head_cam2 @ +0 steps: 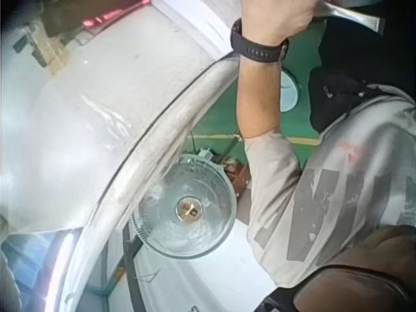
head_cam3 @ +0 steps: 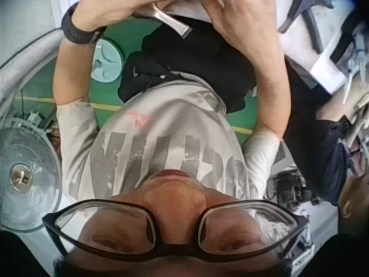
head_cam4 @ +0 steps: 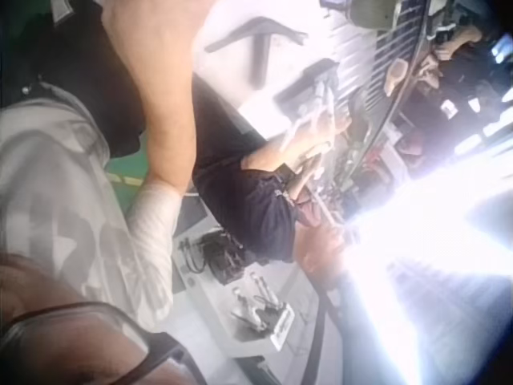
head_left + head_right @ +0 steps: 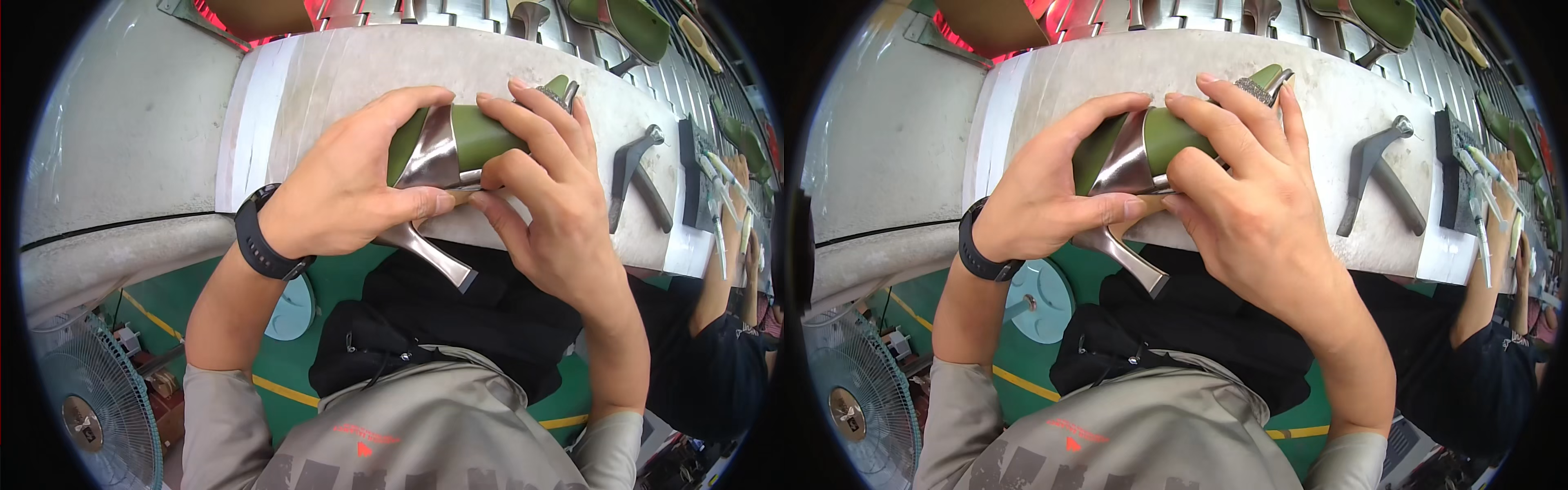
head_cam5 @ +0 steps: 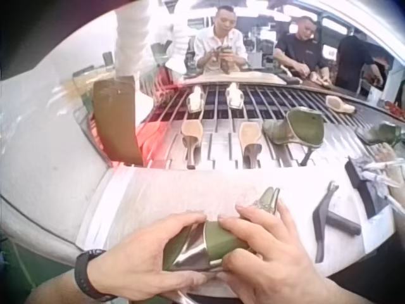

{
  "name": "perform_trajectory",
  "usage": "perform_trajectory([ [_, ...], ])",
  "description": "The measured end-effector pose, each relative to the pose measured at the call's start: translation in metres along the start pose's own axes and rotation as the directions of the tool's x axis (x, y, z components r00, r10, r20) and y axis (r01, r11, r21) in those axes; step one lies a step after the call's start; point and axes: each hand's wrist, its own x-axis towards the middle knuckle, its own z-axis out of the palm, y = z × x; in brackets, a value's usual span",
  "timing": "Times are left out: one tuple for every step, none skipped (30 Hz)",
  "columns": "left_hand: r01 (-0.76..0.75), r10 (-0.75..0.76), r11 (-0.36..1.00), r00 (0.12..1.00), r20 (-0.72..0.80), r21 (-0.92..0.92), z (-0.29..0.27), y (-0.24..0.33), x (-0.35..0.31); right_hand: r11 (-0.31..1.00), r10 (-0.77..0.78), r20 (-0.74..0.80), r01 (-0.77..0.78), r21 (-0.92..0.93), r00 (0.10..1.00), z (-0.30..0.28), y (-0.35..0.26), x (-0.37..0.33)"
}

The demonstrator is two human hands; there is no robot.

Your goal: The person hammers the edges of a green high-heel shoe upper around a last, applies adhesive using a syringe, and presses a sole onto the bottom of the shoe.

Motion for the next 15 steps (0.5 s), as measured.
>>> perform_trajectory([
  [0.011, -0.011, 1.000, 1.000, 0.000, 0.003, 0.002, -0.001, 0.002, 1.000, 0.014, 0.007, -0.014, 0.010, 1.000, 0.000, -0.001, -0.001],
  [0.021, -0.021, 1.000, 1.000, 0.000, 0.007, 0.004, -0.002, 0.003, 0.999, 0.028, 0.015, -0.028, 0.020, 0.999, 0.001, -0.002, -0.001],
  [0.027, -0.027, 1.000, 1.000, 0.007, 0.005, 0.004, 0.001, 0.004, 0.999, 0.034, 0.018, -0.035, 0.025, 0.999, -0.001, -0.005, -0.001],
  [0.085, -0.084, 0.995, 0.996, 0.012, -0.059, 0.004, 0.005, 0.005, 0.997, 0.070, 0.023, -0.071, 0.037, 0.997, -0.004, -0.008, 0.001],
  [0.142, -0.141, 0.982, 0.990, 0.020, -0.121, 0.005, 0.009, 0.006, 0.993, 0.105, 0.028, -0.106, 0.048, 0.994, -0.007, -0.011, 0.004],
  [0.152, -0.150, 0.981, 0.988, 0.026, -0.121, 0.009, 0.010, 0.005, 0.992, 0.110, 0.033, -0.112, 0.057, 0.993, -0.005, -0.017, 0.007],
  [0.147, -0.148, 0.988, 0.989, -0.024, -0.050, 0.012, 0.011, 0.004, 0.988, 0.149, 0.039, -0.151, 0.038, 0.988, -0.004, -0.025, 0.013],
  [0.144, -0.142, 0.989, 0.987, -0.075, 0.023, 0.014, 0.012, 0.002, 0.982, 0.187, 0.044, -0.188, 0.020, 0.981, -0.002, -0.029, 0.015],
  [0.142, -0.140, 0.990, 0.987, -0.074, 0.019, 0.013, 0.012, 0.003, 0.982, 0.187, 0.046, -0.188, 0.016, 0.981, -0.004, -0.027, 0.016],
  [0.126, -0.124, 0.992, 0.990, -0.059, 0.030, 0.013, 0.011, 0.003, 0.985, 0.166, 0.061, -0.168, 0.026, 0.984, -0.007, -0.022, 0.016],
  [0.110, -0.108, 0.993, 0.993, -0.045, 0.041, 0.011, 0.010, 0.004, 0.989, 0.144, 0.075, -0.147, 0.036, 0.987, -0.010, -0.017, 0.015],
  [0.101, -0.099, 0.994, 0.994, -0.046, 0.037, 0.008, 0.007, 0.007, 0.993, 0.099, 0.082, -0.103, 0.057, 0.992, -0.014, -0.008, 0.010],
  [0.053, -0.052, 0.998, 0.999, -0.004, 0.032, 0.003, 0.003, 0.008, 0.993, 0.093, 0.082, -0.098, 0.058, 0.992, -0.014, -0.001, 0.005],
  [0.004, -0.005, 1.000, 0.999, 0.037, 0.025, 0.001, 0.000, 0.010, 0.993, 0.079, 0.067, -0.085, 0.083, 0.995, -0.014, 0.004, 0.000],
  [0.003, -0.004, 1.000, 0.999, 0.037, 0.022, 0.000, 0.000, 0.014, 0.991, 0.070, 0.054, -0.076, 0.106, 0.996, -0.015, 0.007, -0.004],
])
